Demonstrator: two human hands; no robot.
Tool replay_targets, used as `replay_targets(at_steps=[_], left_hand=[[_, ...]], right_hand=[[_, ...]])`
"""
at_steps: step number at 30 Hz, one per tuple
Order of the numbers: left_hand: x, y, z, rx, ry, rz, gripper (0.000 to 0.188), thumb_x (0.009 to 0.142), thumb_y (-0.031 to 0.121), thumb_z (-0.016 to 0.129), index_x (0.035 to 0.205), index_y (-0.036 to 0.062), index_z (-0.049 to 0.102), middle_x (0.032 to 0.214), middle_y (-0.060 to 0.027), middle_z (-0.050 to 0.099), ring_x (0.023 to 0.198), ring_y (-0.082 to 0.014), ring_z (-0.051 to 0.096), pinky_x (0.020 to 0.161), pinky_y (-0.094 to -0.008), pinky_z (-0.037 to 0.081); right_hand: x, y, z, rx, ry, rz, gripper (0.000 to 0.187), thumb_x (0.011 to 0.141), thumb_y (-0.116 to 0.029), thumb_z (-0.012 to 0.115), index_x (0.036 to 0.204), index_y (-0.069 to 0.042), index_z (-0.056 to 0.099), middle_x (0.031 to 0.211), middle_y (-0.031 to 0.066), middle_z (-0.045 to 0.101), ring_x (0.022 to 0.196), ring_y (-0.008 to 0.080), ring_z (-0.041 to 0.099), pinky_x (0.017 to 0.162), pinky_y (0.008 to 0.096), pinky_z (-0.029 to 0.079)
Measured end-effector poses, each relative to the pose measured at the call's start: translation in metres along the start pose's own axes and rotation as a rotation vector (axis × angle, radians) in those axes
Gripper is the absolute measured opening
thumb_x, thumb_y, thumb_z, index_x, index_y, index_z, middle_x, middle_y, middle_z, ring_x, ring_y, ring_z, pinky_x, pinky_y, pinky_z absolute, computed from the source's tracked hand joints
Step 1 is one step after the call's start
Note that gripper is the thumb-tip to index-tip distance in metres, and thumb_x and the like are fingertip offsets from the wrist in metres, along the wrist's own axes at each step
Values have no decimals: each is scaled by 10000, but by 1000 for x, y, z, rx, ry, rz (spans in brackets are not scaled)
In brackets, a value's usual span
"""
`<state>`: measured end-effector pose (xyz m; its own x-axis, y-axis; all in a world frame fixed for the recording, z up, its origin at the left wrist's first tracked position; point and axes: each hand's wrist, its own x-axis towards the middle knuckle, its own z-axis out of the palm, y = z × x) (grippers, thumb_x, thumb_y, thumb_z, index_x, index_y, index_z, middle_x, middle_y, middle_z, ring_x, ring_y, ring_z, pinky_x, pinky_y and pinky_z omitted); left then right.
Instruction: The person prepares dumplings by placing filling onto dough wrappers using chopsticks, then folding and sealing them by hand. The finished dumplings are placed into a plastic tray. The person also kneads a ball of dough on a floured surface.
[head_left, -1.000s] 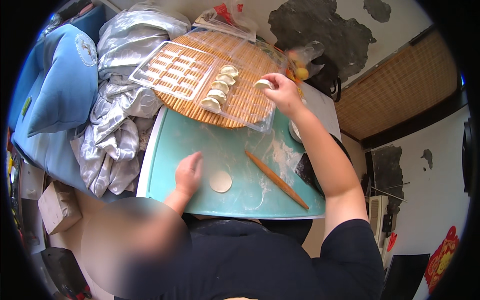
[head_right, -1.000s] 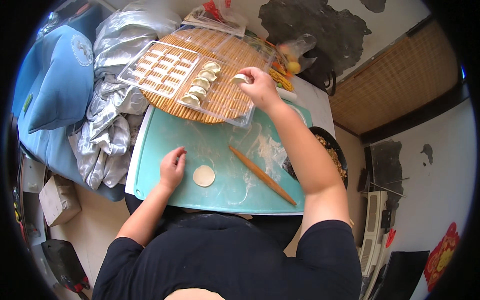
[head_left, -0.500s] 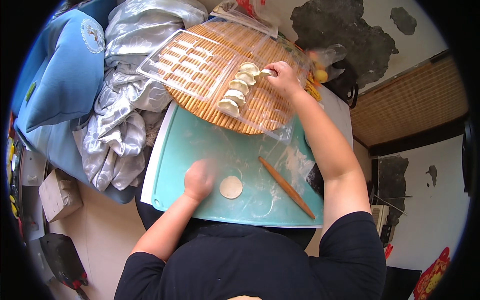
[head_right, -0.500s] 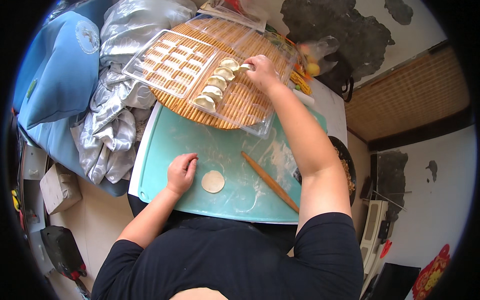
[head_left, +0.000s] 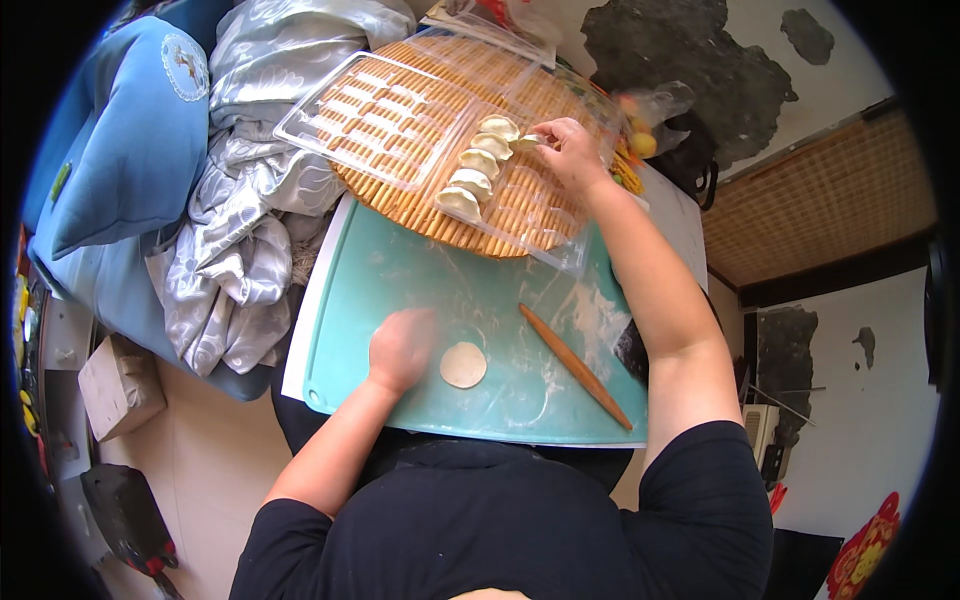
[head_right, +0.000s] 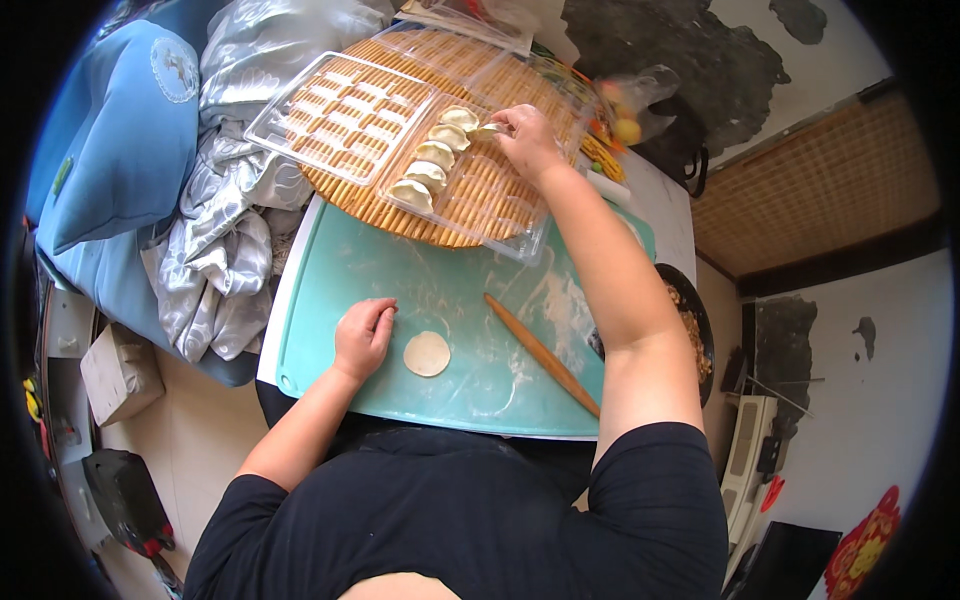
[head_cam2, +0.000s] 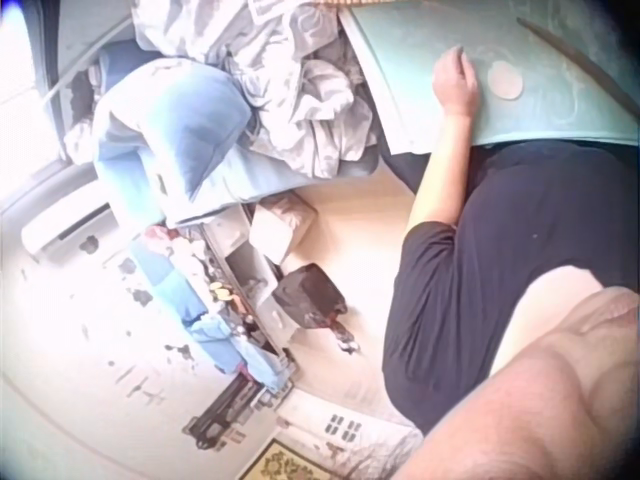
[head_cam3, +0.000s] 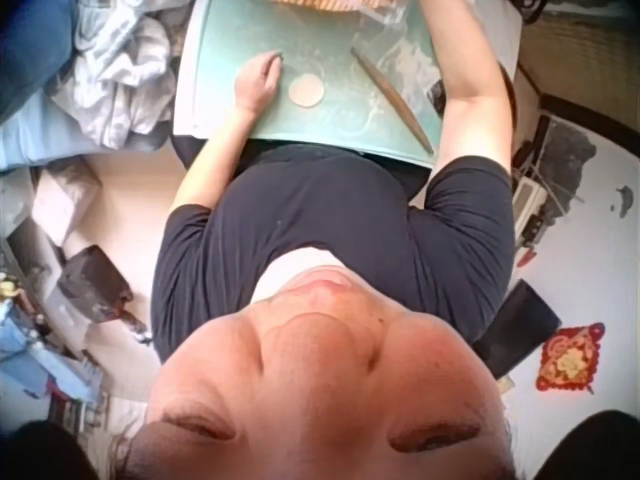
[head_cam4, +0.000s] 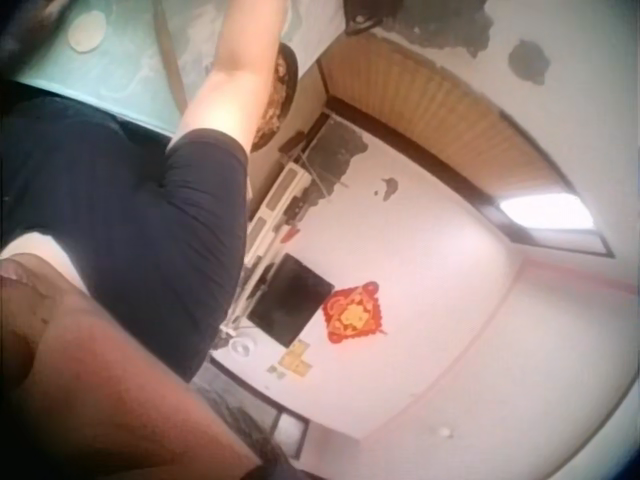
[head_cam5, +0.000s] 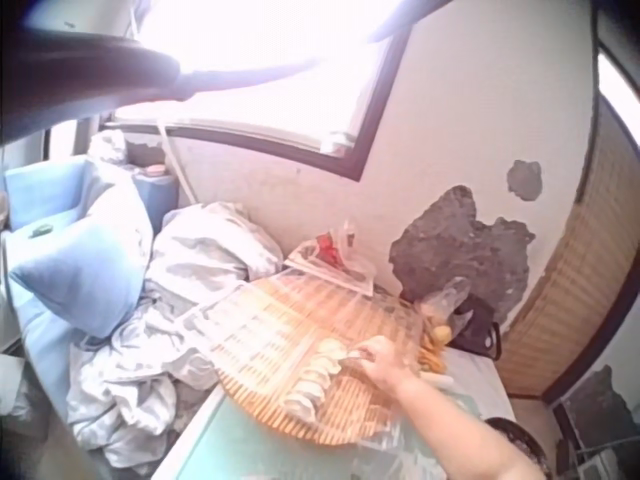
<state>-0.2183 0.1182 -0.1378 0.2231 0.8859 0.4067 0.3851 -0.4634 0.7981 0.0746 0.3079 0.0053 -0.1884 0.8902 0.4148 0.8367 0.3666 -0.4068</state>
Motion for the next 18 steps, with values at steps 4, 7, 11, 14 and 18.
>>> replay_targets(at_steps=[4, 7, 11, 14, 18], left_hand=[[1, 0, 3, 21, 16, 28, 176, 743, 100, 595, 909, 48, 626, 869, -129, 636, 790, -318, 596, 694, -390, 485], [0, 2, 3, 42, 52, 32, 146, 757, 103, 600, 889, 47, 627, 855, -132, 635, 791, -315, 599, 701, -386, 487], [-2, -11, 6, 36, 101, 54, 109, 786, 114, 608, 868, 44, 629, 836, -141, 634, 785, -318, 602, 711, -376, 489], [1, 6, 0, 9, -10, 37, 80, 764, 122, 631, 815, 63, 650, 762, -111, 615, 717, -298, 583, 651, -362, 474], [1, 21, 0, 250, -215, 90, 127, 732, 169, 667, 822, 80, 659, 803, -87, 616, 788, -280, 583, 694, -370, 478]], right_hand=[[-10, -3, -5, -11, 90, 1, 211, 714, -83, 668, 922, -54, 640, 919, 107, 598, 888, 259, 565, 787, 335, 457], [-22, -17, -11, -18, 216, 1, 204, 728, -104, 676, 923, -60, 638, 923, 105, 599, 886, 243, 573, 777, 326, 463], [-62, -77, -18, 203, 271, -48, 182, 748, -90, 668, 923, -60, 629, 920, 95, 602, 836, 228, 588, 734, 303, 480], [-138, -121, -33, 217, 213, -71, 168, 742, -61, 667, 903, -56, 622, 904, 88, 611, 807, 226, 597, 717, 298, 484], [-225, -141, -41, 192, 95, -33, 143, 742, -34, 662, 877, -48, 618, 876, 85, 616, 775, 206, 595, 688, 283, 483]])
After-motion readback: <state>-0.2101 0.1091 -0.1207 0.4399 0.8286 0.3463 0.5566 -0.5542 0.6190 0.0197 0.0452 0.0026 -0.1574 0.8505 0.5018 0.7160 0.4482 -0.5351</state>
